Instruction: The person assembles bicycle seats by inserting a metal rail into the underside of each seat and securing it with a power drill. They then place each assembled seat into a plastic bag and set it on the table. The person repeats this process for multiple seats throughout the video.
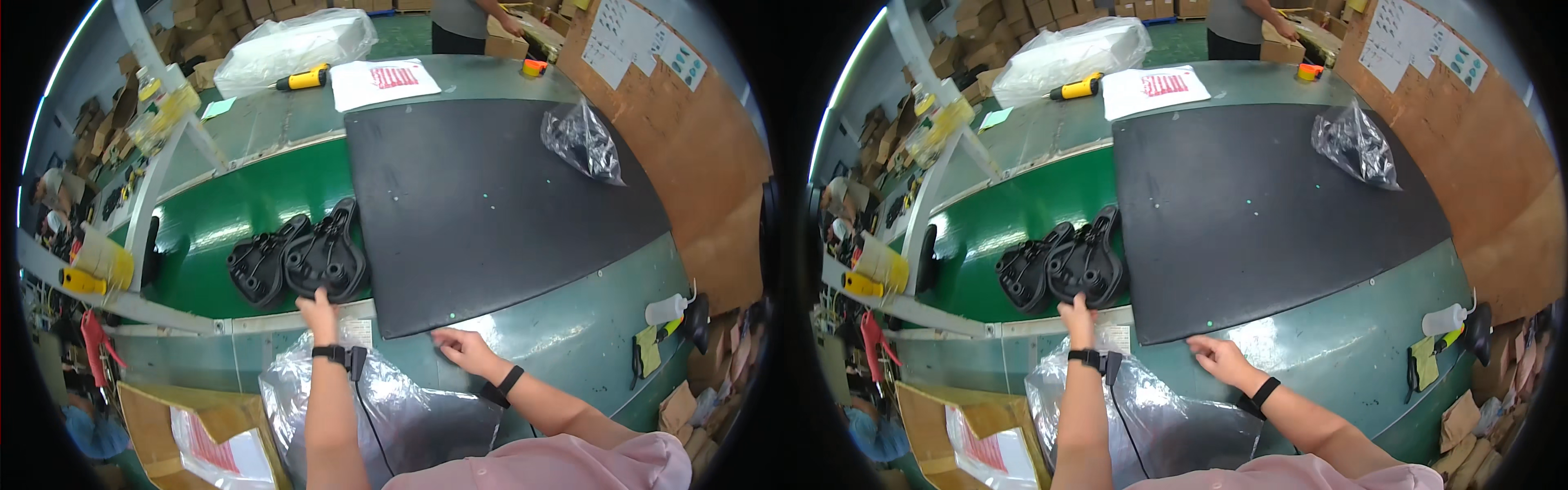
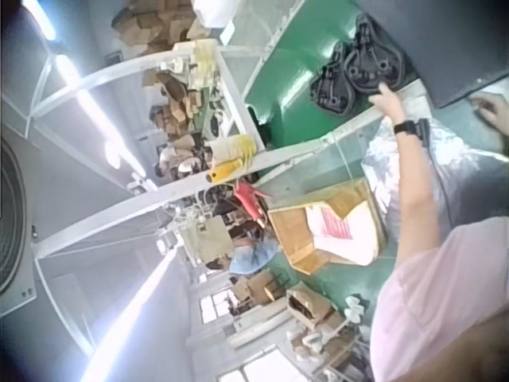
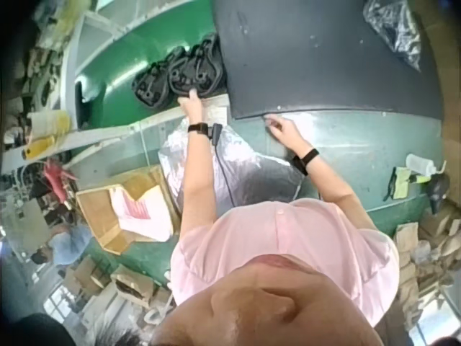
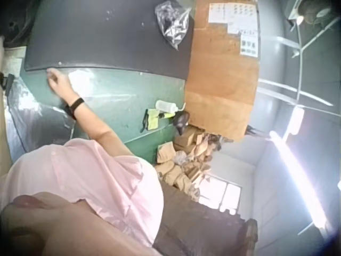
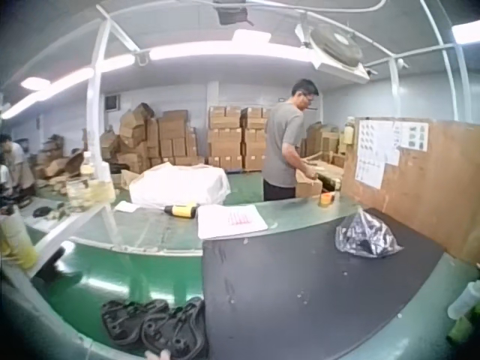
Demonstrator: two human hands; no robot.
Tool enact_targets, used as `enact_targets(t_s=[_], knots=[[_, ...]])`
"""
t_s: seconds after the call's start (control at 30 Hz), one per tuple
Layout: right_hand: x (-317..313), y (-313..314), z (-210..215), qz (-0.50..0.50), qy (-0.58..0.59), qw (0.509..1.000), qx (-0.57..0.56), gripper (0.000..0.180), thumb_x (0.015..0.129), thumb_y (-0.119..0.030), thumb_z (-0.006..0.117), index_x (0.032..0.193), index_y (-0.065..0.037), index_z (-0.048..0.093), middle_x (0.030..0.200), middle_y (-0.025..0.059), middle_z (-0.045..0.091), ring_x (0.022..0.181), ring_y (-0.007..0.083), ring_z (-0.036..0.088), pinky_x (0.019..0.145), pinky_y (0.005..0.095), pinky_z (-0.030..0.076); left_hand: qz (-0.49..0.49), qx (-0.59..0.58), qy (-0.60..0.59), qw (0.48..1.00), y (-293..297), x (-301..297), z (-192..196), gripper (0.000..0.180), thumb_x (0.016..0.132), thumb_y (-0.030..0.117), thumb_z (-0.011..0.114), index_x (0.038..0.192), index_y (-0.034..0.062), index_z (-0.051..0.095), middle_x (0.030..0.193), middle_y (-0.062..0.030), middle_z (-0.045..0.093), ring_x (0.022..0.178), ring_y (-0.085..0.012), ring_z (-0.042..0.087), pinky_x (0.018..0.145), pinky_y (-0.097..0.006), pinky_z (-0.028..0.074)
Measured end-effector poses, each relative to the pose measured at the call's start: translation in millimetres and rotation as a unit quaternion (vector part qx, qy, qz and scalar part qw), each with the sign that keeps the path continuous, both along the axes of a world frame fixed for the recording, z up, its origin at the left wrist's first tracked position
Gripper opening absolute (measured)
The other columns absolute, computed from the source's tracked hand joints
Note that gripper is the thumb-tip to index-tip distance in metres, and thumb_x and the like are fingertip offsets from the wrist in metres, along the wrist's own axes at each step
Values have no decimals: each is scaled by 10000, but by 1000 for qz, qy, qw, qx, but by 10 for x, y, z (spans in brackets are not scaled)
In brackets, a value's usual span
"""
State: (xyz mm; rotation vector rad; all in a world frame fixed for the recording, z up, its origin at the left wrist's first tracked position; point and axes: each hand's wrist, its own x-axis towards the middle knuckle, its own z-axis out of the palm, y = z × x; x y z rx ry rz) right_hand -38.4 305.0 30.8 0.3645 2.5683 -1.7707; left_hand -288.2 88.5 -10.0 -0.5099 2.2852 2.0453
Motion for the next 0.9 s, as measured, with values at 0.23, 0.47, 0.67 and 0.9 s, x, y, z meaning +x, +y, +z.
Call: enact_targets(t_s=[0.23,0.47,0.67,0.9], knots=[[-116,601,988,-51,145,988,-2,759,853,-340,645,1465,-63,291,1453,193,372,1309,334,397,1016,416,406,-234,-18,105,966,-586,1283,1131,389,891,133,459,1224,-66,480,1059,-162,608,907,-209,596,827,-311,459],[1162,411,1220,217,-241,822,-468,778,786,-220,723,1431,-41,327,1006,119,645,720,204,666,545,313,550,-367,-97,36,925,-622,2222,1759,460,890,203,559,1293,-5,479,731,-72,543,653,-141,491,624,-288,421],[2359,330,1051,-46,-132,893,-427,699,798,-321,676,1355,-6,395,950,188,654,633,196,637,526,296,526,-227,-77,-20,971,-937,3142,975,286,924,193,578,1167,46,546,830,-64,580,658,-132,551,598,-270,459],[3044,436,237,-188,-130,830,-508,389,882,-215,537,1207,-3,500,1047,203,642,854,287,656,714,389,556,-399,-326,144,845,-754,4217,910,476,794,288,684,1144,7,523,1042,-188,565,992,-346,540,867,-448,434]])
